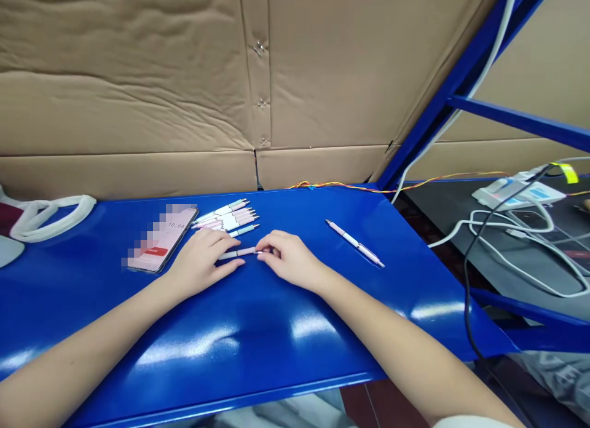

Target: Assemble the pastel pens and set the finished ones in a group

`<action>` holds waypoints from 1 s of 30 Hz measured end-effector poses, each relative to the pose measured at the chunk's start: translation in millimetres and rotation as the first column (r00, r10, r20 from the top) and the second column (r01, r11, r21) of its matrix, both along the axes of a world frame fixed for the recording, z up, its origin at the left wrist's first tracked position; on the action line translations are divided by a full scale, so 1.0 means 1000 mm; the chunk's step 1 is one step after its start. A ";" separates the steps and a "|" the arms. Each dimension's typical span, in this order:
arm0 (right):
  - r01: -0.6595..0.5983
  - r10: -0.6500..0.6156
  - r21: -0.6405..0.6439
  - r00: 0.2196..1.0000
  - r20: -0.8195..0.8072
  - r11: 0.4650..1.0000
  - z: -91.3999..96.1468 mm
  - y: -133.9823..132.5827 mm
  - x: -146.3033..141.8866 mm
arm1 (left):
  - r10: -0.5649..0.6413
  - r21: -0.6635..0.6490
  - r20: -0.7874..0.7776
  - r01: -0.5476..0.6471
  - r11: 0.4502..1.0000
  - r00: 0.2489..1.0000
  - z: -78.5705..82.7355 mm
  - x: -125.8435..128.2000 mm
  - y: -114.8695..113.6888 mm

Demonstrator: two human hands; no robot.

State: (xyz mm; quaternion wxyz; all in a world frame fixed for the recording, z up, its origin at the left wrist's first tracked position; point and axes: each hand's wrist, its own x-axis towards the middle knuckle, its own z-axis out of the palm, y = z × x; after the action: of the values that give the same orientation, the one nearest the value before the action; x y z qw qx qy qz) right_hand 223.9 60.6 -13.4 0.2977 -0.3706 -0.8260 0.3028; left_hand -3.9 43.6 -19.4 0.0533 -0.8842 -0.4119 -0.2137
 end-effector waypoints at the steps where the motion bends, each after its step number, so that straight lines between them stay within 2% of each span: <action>1: -0.013 0.011 -0.056 0.999 -0.031 0.998 -0.001 -0.004 -0.004 | -0.042 0.024 0.019 0.041 0.999 0.999 0.000 0.002 -0.001; 5: -0.044 0.023 -0.200 0.994 -0.105 0.979 -0.001 -0.013 -0.012 | -0.198 0.069 0.047 0.195 0.978 0.979 -0.003 0.008 -0.006; 10: -0.087 0.068 -0.210 0.993 -0.097 0.974 0.000 -0.012 -0.009 | -0.204 0.048 0.068 0.201 0.978 0.977 -0.006 0.011 -0.009; 13: -0.119 0.116 -0.138 0.993 -0.033 0.983 0.003 -0.009 -0.005 | -0.215 0.043 0.074 0.213 0.976 0.974 -0.005 0.013 -0.010; 17: -0.132 0.125 0.030 0.977 0.170 0.991 0.010 0.001 0.006 | -0.206 0.022 0.069 0.205 0.979 0.976 -0.004 0.013 -0.010; 23: -0.136 0.093 0.083 0.916 0.391 0.987 0.013 0.013 0.022 | -0.206 -0.056 0.052 0.209 0.976 0.977 -0.007 0.013 -0.012; 27: -0.131 0.075 0.113 0.913 0.402 0.985 0.017 0.008 0.022 | -0.169 -0.057 0.042 0.172 0.983 0.985 -0.004 0.012 -0.012; 30: -0.085 0.003 0.229 0.942 0.337 0.970 0.020 -0.001 0.017 | -0.077 0.043 0.086 0.074 0.996 0.993 0.001 0.005 -0.008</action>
State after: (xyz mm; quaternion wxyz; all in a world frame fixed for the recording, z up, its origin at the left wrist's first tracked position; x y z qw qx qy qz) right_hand 240.9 60.0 6.1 0.1892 -0.3590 -0.9031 0.1401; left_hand 1.0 35.3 -18.1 0.0448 -0.8877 -0.3757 -0.2622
